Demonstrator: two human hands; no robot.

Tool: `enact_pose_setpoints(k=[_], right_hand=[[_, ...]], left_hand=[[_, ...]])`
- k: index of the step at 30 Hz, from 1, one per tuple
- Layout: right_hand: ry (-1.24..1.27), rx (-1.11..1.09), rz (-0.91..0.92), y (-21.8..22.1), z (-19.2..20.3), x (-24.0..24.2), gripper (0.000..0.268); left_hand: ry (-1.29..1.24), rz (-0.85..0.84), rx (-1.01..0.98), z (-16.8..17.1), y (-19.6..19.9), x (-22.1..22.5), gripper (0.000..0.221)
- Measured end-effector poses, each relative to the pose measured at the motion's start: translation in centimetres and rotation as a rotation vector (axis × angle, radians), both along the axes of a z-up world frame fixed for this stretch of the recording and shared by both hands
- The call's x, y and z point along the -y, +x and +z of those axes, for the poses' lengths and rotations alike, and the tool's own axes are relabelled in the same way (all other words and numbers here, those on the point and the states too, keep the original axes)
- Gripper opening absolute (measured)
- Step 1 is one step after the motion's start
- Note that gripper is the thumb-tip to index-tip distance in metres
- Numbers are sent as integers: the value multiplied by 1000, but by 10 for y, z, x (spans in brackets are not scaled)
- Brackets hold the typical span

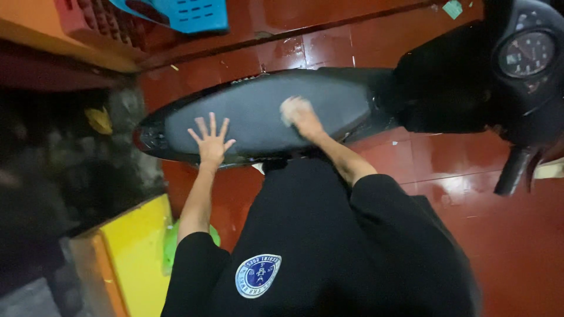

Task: The person wipes the black seat of a motorcycle with a white cloth. They repeatedly fold the cloth to expose a clean side and continue wiping the surface thoroughly.

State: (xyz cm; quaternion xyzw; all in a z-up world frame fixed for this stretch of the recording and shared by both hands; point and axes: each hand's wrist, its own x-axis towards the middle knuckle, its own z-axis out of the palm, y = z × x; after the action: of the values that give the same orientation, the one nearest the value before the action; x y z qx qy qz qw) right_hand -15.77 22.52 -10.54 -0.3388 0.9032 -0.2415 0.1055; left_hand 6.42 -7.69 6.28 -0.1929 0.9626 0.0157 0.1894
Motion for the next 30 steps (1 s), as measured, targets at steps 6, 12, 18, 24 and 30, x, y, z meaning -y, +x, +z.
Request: enact_pose_setpoints(k=[6, 12, 18, 24, 30], right_hand=[[-494, -294, 1087, 39, -8, 9, 59], [139, 48, -85, -26, 3, -50, 48], [-3, 138, -229, 16, 51, 4, 44], [-46, -429, 939, 75, 54, 55, 52], [-112, -395, 650, 24, 84, -11, 46]], left_hand=[[68, -569, 130, -7, -18, 27, 77], [90, -750, 142, -24, -35, 39, 83], [152, -775, 96, -29, -41, 43, 80], [200, -798, 64, -25, -37, 47, 78], [222, -775, 78, -21, -31, 47, 78]])
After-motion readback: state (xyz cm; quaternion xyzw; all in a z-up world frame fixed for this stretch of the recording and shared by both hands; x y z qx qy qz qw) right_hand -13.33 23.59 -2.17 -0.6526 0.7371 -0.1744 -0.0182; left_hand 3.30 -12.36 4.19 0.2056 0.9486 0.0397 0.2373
